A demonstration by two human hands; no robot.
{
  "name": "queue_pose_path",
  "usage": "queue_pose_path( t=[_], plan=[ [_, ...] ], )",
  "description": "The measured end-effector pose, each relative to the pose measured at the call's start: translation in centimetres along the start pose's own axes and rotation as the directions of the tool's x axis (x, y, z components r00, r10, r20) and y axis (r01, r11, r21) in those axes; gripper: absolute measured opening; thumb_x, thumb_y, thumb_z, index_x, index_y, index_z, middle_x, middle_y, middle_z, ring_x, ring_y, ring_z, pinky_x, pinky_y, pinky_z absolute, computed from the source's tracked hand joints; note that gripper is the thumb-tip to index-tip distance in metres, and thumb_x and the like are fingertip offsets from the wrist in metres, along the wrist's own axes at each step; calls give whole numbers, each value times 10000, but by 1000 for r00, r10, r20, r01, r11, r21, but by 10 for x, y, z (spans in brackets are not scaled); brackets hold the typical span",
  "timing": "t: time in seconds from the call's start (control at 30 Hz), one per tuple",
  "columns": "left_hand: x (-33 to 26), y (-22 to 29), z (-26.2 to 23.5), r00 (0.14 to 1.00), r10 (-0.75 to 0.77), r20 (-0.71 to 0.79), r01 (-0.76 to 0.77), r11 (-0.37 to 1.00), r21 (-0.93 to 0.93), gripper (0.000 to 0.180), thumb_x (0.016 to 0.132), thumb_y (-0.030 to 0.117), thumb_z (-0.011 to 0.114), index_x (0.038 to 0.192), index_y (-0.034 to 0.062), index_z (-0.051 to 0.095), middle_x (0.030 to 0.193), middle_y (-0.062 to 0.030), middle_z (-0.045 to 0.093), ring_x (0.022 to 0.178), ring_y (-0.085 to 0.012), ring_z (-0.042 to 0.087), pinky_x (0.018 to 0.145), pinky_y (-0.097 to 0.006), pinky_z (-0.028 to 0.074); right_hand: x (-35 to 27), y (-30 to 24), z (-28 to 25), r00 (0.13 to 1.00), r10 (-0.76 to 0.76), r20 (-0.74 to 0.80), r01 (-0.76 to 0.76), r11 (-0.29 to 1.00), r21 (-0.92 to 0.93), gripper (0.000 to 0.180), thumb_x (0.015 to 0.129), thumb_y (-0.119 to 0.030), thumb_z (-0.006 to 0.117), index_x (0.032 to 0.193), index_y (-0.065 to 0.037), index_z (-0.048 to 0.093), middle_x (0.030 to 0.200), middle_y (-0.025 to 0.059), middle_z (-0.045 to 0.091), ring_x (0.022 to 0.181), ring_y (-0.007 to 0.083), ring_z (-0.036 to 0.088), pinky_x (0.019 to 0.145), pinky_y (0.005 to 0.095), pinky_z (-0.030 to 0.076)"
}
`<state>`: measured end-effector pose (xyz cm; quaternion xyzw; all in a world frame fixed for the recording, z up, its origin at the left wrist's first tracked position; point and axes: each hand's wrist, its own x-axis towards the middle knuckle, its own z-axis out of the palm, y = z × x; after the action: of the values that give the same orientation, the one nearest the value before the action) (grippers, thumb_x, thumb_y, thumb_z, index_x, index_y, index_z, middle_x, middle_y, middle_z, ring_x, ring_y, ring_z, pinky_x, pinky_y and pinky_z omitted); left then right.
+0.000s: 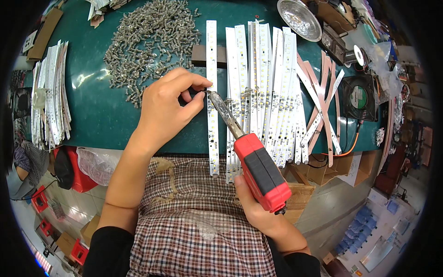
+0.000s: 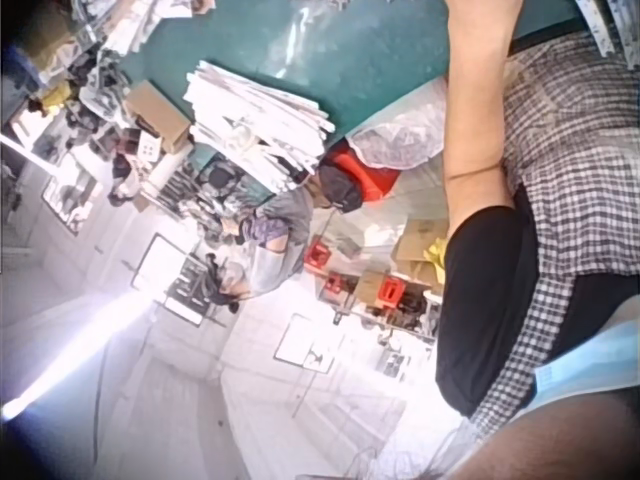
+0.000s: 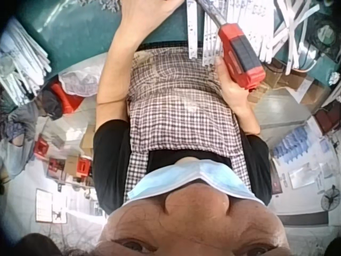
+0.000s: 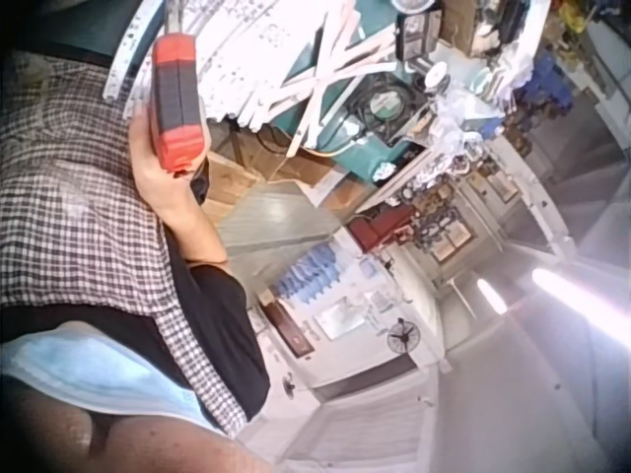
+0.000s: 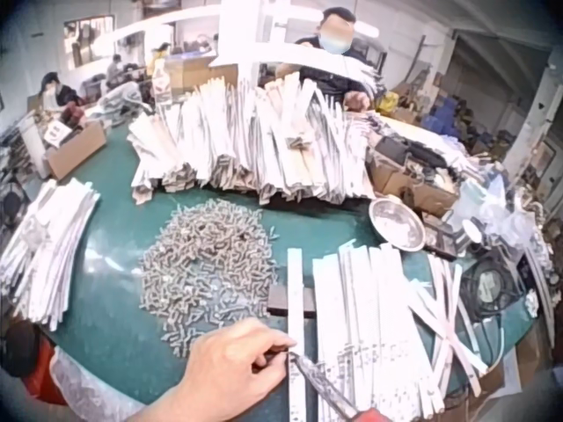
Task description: The person attaches small components to LED strips by positioning each piece on a strip and soldering it with a soldering gun.
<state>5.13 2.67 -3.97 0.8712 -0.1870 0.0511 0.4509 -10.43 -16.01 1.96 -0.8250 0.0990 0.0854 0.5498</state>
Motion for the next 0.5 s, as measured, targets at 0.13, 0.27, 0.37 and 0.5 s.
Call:
queue_pose_path(
  t=[0.13, 0.27, 0.37, 0.5],
  plan=[
    [0, -1, 0, 1000, 10, -3, -10, 1000, 4, 196, 743, 39, 686, 930, 93, 706, 816, -16, 637, 604, -106, 576, 564, -239, 476, 1, 1, -2, 1000, -27, 14, 27, 999, -32, 32, 923, -29, 553, 910, -2, 541, 641, 8, 499, 502, 64, 453, 470, 223, 377],
    [0, -2, 0, 1000, 18, -3, -18, 1000, 12, 193, 744, 40, 685, 928, 91, 709, 811, -21, 637, 604, -110, 577, 564, -242, 477, -1, 1, -2, 993, 117, -12, -117, 993, -7, 150, 870, -88, 663, 967, 11, 607, 778, 76, 591, 663, 164, 566, 597, 315, 454],
    [0, -1, 1, 1000, 21, -6, -20, 1000, 14, 192, 743, 39, 685, 927, 88, 711, 814, -23, 640, 605, -113, 578, 565, -243, 478, 0, 1, -1, 993, 119, -9, -119, 993, 2, 145, 865, -83, 666, 961, 10, 607, 777, 77, 591, 661, 162, 567, 598, 312, 456],
    [0, -2, 1, 1000, 25, -9, -25, 999, 20, 190, 741, 39, 685, 924, 84, 713, 820, -23, 645, 605, -114, 580, 565, -243, 479, 0, -2, -2, 986, 165, 2, -165, 986, -7, 151, 858, -84, 676, 957, 8, 609, 779, 77, 592, 660, 157, 568, 597, 307, 458]
  ],
)
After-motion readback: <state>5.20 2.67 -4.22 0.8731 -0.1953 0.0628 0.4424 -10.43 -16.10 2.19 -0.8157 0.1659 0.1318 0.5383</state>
